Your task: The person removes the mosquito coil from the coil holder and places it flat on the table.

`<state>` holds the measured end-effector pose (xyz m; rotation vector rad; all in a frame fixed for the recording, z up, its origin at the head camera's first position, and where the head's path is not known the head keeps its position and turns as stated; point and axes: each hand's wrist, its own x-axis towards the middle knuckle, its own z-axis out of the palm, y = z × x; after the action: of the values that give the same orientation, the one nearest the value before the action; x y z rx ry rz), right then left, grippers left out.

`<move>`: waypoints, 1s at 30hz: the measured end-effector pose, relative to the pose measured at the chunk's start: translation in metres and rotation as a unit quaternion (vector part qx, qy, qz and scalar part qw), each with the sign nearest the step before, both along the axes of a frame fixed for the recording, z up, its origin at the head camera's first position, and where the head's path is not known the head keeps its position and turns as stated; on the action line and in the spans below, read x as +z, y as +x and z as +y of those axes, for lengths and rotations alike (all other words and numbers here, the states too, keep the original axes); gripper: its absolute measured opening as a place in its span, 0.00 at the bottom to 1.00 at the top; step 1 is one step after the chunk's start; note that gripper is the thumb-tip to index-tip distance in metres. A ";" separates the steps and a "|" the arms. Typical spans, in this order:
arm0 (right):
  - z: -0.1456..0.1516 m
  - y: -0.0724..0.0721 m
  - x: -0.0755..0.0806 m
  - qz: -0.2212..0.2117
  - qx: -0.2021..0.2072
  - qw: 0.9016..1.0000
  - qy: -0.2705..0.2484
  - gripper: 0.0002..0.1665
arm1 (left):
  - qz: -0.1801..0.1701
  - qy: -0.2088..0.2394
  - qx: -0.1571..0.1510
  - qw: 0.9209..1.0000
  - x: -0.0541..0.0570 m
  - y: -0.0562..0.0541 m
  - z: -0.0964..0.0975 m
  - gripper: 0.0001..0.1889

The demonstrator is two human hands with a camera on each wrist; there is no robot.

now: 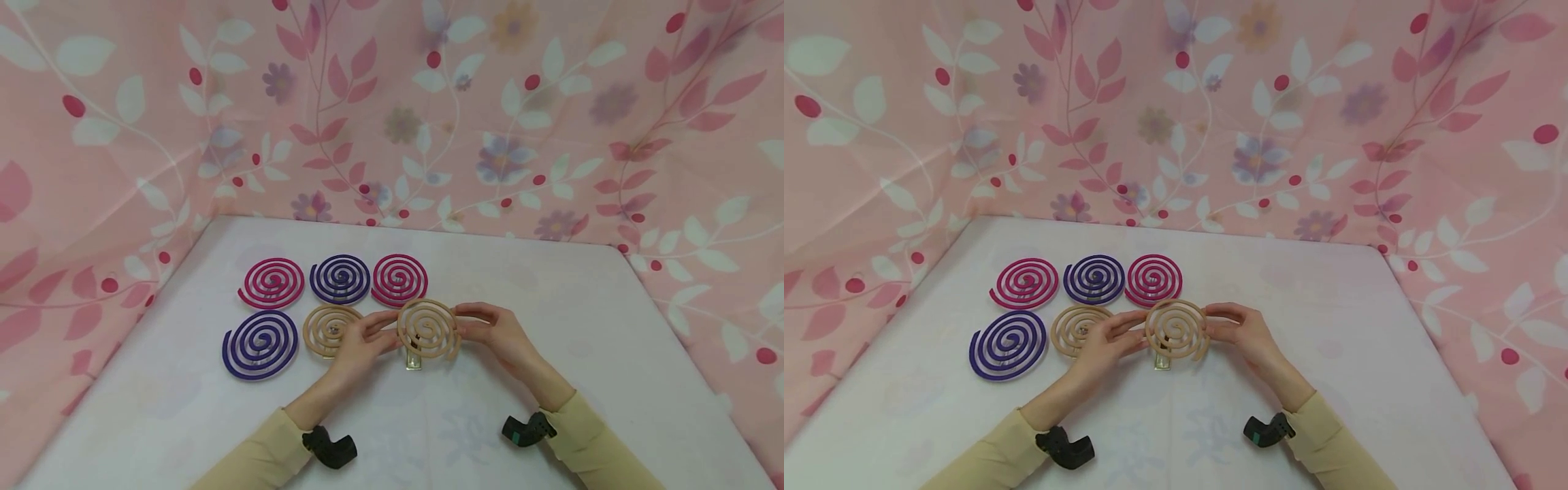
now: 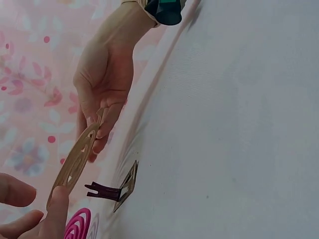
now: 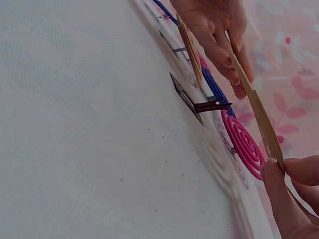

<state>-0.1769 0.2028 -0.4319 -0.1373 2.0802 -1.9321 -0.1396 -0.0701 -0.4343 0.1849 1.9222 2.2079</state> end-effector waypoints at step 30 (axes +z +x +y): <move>0.024 -0.014 0.004 -0.028 -0.089 0.994 -0.060 0.30 | -0.066 0.105 0.056 0.991 0.004 -0.030 0.042 0.24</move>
<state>-0.1910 0.2265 -0.4279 0.0797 2.0000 -2.1398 -0.1692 -0.0279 -0.4299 -0.0375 1.6689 2.4277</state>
